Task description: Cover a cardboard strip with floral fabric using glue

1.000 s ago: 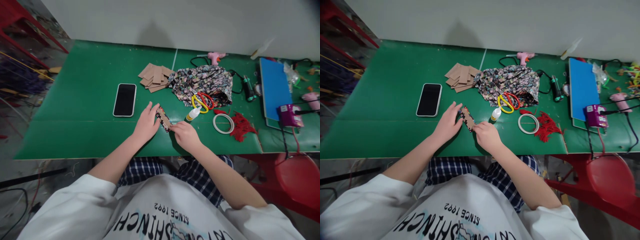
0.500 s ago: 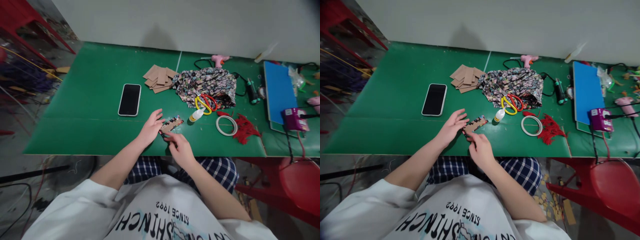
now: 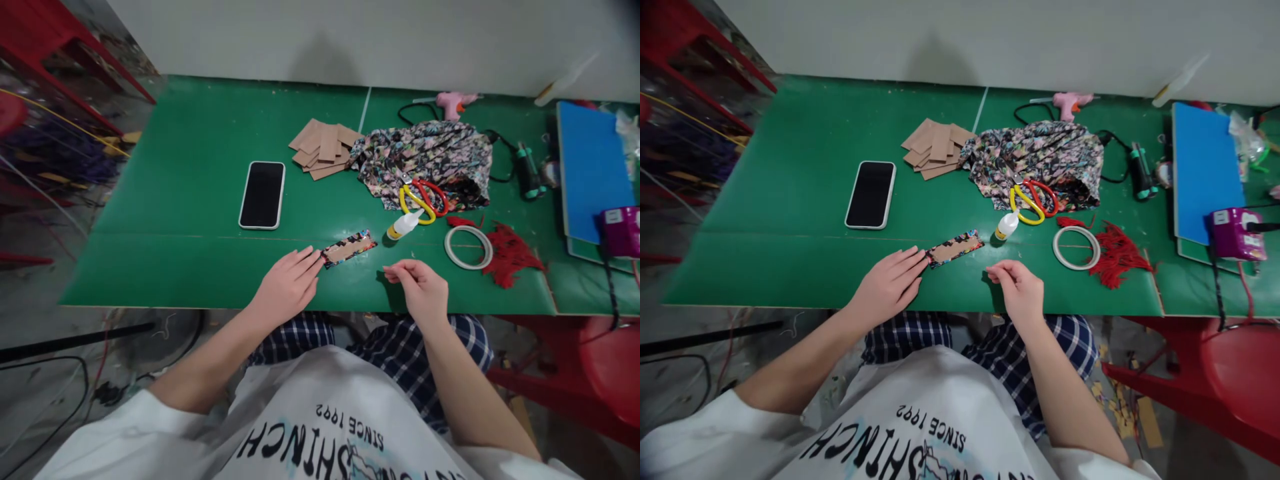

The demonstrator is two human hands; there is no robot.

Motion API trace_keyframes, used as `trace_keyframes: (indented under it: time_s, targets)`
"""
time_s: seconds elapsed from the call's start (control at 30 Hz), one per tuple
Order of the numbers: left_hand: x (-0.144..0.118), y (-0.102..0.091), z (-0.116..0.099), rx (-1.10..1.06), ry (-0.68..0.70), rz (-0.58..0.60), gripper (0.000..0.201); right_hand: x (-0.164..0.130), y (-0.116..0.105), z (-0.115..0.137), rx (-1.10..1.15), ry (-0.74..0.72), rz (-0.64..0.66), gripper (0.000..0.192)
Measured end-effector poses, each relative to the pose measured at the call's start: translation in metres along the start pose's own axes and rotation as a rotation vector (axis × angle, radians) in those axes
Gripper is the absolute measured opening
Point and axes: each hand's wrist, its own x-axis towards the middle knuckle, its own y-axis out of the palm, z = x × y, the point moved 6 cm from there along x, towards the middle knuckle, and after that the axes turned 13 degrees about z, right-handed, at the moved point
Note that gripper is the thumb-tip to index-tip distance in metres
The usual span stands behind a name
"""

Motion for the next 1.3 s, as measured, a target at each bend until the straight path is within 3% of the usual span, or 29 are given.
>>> trace_keyframes:
  time_s: [0.17,0.43,0.63,0.8,0.97,1.1,1.2,1.3]
  targets:
    - [0.006,-0.001,0.006,0.058,0.082,0.127,0.041,0.004,-0.004,-0.002,0.058,-0.062,0.021,0.019]
    - [0.016,-0.001,0.011,0.129,0.157,0.212,0.041,0.01,-0.013,-0.001,-0.112,-0.105,-0.064,0.017]
    - [0.025,-0.002,0.01,0.182,0.223,0.279,0.043,0.014,-0.004,0.011,-0.384,-0.202,-0.019,0.012]
    - [0.029,-0.005,0.012,0.135,0.23,0.299,0.047,0.014,0.01,0.019,-0.454,-0.284,0.012,0.011]
    - [0.027,-0.007,0.016,0.015,0.191,0.282,0.042,0.01,0.012,0.02,-0.442,-0.297,0.001,0.011]
    - [0.023,-0.008,0.023,-0.081,0.065,0.195,0.031,0.014,-0.011,0.009,-0.375,-0.19,-0.093,0.014]
    - [0.021,-0.01,0.027,-0.081,-0.091,0.088,0.026,0.027,-0.035,-0.003,-0.214,-0.088,-0.155,0.027]
    - [0.022,-0.01,0.025,-0.046,-0.153,0.039,0.028,0.045,-0.044,-0.007,-0.165,-0.054,-0.11,0.049]
